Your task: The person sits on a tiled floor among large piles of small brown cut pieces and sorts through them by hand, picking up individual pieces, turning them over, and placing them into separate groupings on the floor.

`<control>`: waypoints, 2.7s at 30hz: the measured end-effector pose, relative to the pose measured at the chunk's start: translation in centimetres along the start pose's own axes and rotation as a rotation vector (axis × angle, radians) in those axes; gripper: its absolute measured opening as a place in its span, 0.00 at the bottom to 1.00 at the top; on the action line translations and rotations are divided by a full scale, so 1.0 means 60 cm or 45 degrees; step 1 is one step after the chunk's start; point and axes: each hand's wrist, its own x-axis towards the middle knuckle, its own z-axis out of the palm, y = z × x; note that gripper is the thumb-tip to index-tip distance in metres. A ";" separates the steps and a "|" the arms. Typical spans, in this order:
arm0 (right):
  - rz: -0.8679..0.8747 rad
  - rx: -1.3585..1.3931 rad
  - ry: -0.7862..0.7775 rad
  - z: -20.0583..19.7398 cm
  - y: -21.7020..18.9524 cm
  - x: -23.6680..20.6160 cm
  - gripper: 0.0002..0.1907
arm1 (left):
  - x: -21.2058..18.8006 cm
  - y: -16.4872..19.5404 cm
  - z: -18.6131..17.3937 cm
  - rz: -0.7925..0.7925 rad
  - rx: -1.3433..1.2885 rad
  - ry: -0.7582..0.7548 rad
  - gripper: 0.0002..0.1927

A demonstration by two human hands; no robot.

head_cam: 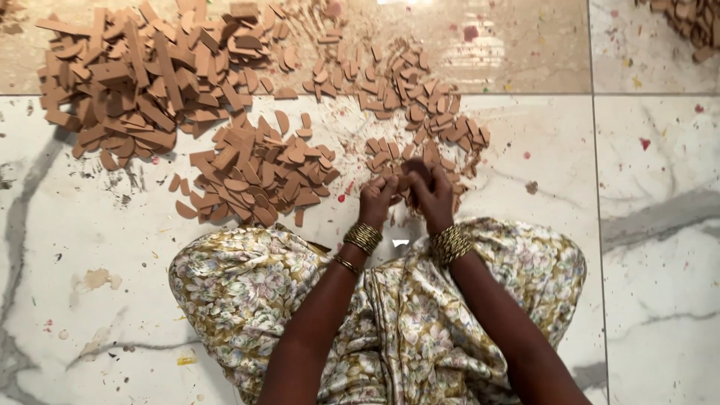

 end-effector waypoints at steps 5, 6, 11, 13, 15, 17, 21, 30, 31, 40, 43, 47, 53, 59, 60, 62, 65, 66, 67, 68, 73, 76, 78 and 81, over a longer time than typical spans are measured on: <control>0.036 -0.030 -0.017 0.021 -0.001 -0.009 0.12 | -0.007 -0.004 0.009 0.106 0.309 0.209 0.19; 0.047 -0.065 0.001 0.023 -0.002 -0.008 0.12 | -0.009 -0.004 0.009 0.099 0.244 0.205 0.19; 0.049 -0.076 0.094 0.031 0.003 -0.003 0.10 | -0.012 -0.010 0.009 -0.022 -0.056 0.008 0.21; 0.032 -0.137 0.153 0.032 0.006 -0.001 0.09 | -0.014 -0.014 0.010 0.015 0.026 -0.117 0.22; -0.024 -0.203 0.156 0.031 0.005 0.002 0.08 | -0.014 -0.017 0.013 0.036 -0.010 -0.078 0.22; -0.167 -0.241 0.064 0.029 0.004 0.005 0.09 | -0.007 -0.015 0.012 0.075 -0.134 -0.071 0.21; -0.139 -0.444 0.038 0.029 -0.002 0.007 0.11 | 0.004 -0.001 0.000 0.057 -0.408 -0.115 0.20; -0.279 -0.611 0.113 0.024 0.002 0.000 0.08 | 0.001 0.015 -0.001 0.008 -0.532 -0.169 0.26; -0.301 -0.580 0.112 0.026 0.004 -0.001 0.09 | 0.002 0.013 -0.001 -0.002 -0.518 -0.176 0.26; 0.019 -0.152 0.117 0.035 0.004 -0.005 0.09 | 0.007 0.001 -0.007 -0.079 -0.603 -0.117 0.28; -0.068 -0.255 0.038 0.019 0.005 0.006 0.10 | 0.005 -0.003 -0.001 -0.054 -0.519 -0.069 0.26; -0.133 -0.361 -0.038 -0.006 0.016 -0.002 0.10 | 0.004 -0.015 0.012 -0.163 -0.520 -0.072 0.21; -0.151 -0.740 0.105 -0.023 -0.013 0.036 0.09 | 0.006 -0.020 0.024 -0.253 -0.508 0.070 0.17; 0.031 -0.186 -0.278 0.058 -0.070 0.098 0.08 | 0.009 -0.014 0.034 -0.357 -0.571 0.073 0.14; 0.138 0.062 -0.383 0.076 -0.077 0.102 0.09 | 0.012 -0.012 0.035 -0.347 -0.644 0.043 0.13; -0.258 -0.714 -0.247 0.107 -0.086 0.116 0.06 | 0.015 -0.009 0.039 -0.349 -0.698 0.125 0.09; -0.765 -1.140 -0.217 0.137 -0.087 0.123 0.04 | 0.022 -0.002 0.038 -0.414 -0.658 0.361 0.14; -0.906 -1.161 -0.241 0.142 -0.084 0.123 0.05 | 0.022 0.000 0.037 -0.462 -0.677 0.396 0.16; -0.883 -1.209 -0.231 0.144 -0.081 0.123 0.04 | 0.022 0.002 0.036 -0.513 -0.697 0.429 0.19; -0.858 -1.260 -0.219 0.143 -0.079 0.122 0.03 | 0.022 0.004 0.034 -0.487 -0.632 0.400 0.18; -0.197 -0.462 -0.180 0.087 -0.065 0.109 0.07 | 0.021 0.000 0.032 -0.070 -0.473 0.181 0.16; 0.196 0.050 -0.085 0.031 -0.060 0.083 0.11 | 0.020 -0.002 0.034 0.024 -0.342 0.124 0.21; 0.256 0.242 -0.070 -0.006 -0.054 0.053 0.14 | 0.019 -0.004 0.038 -0.088 -0.371 0.039 0.21; 0.215 0.286 0.111 -0.031 -0.039 0.029 0.14 | 0.012 -0.003 0.036 -0.007 -0.170 0.027 0.21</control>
